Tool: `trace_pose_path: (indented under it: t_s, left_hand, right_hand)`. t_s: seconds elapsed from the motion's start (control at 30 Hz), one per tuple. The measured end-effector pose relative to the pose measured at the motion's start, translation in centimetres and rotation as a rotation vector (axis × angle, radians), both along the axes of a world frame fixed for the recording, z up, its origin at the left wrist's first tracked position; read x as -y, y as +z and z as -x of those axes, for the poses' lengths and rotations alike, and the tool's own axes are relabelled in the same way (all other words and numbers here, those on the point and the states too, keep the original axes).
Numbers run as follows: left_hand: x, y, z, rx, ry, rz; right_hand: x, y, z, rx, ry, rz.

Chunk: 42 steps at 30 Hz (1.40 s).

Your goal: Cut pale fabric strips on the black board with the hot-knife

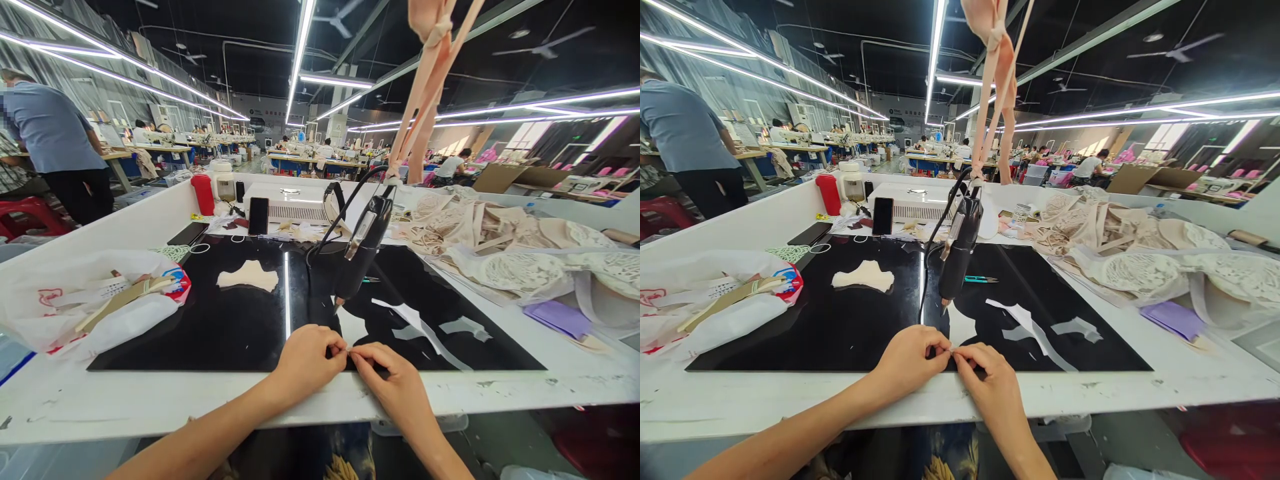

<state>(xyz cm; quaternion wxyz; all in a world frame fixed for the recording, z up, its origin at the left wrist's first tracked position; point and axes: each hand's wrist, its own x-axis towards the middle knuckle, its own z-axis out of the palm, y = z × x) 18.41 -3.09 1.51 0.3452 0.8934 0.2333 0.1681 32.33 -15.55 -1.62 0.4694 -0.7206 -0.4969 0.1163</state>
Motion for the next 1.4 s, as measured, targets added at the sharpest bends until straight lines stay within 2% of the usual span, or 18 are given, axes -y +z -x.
trace_pose_path:
  t_s: [0.2,0.33,0.43,0.5,0.6,0.7,0.77,0.87,1.1,1.27,1.4]
  left_hand:
    - [0.1,-0.2,-0.1,-0.016,0.029,-0.033]
    - [0.1,-0.2,-0.1,-0.024,0.005,-0.082]
    - [0.1,-0.5,0.0,-0.008,-0.019,-0.128]
    - [0.2,-0.9,0.1,0.013,-0.039,-0.209]
    - [0.2,-1.7,0.1,0.062,-0.079,-0.419]
    - [0.0,-2.0,0.0,0.090,-0.178,-0.622]
    - [-0.2,-1.8,-0.2,0.082,-0.255,-0.672]
    - [-0.5,-1.4,-0.7,0.063,-0.300,-0.568]
    - [-0.5,-0.8,-1.9,0.067,-0.241,-0.262]
    - [-0.5,-1.1,-2.3,0.092,-0.199,-0.166]
    - [-0.6,-1.5,-2.3,0.102,-0.194,-0.126]
  right_hand:
    - [0.0,1.0,-0.4,-0.066,-0.077,-0.010]
    - [-0.5,2.3,-2.3,-0.179,-0.171,-0.006]
    - [-1.7,3.2,-3.9,-0.335,-0.180,0.007]
    - [-2.8,3.5,-4.9,-0.454,-0.173,-0.001]
    - [-4.2,3.7,-5.9,-0.609,-0.173,-0.021]
    - [-5.3,3.8,-7.0,-0.711,-0.185,-0.041]
    - [-5.9,4.0,-7.7,-0.753,-0.192,-0.057]
    - [-6.8,4.2,-9.0,-0.784,-0.207,-0.084]
    - [-9.2,5.3,-11.9,-0.752,-0.236,-0.186]
    - [-10.9,6.6,-13.5,-0.688,-0.271,-0.373]
    - [-11.0,8.1,-14.2,-0.636,-0.283,-0.584]
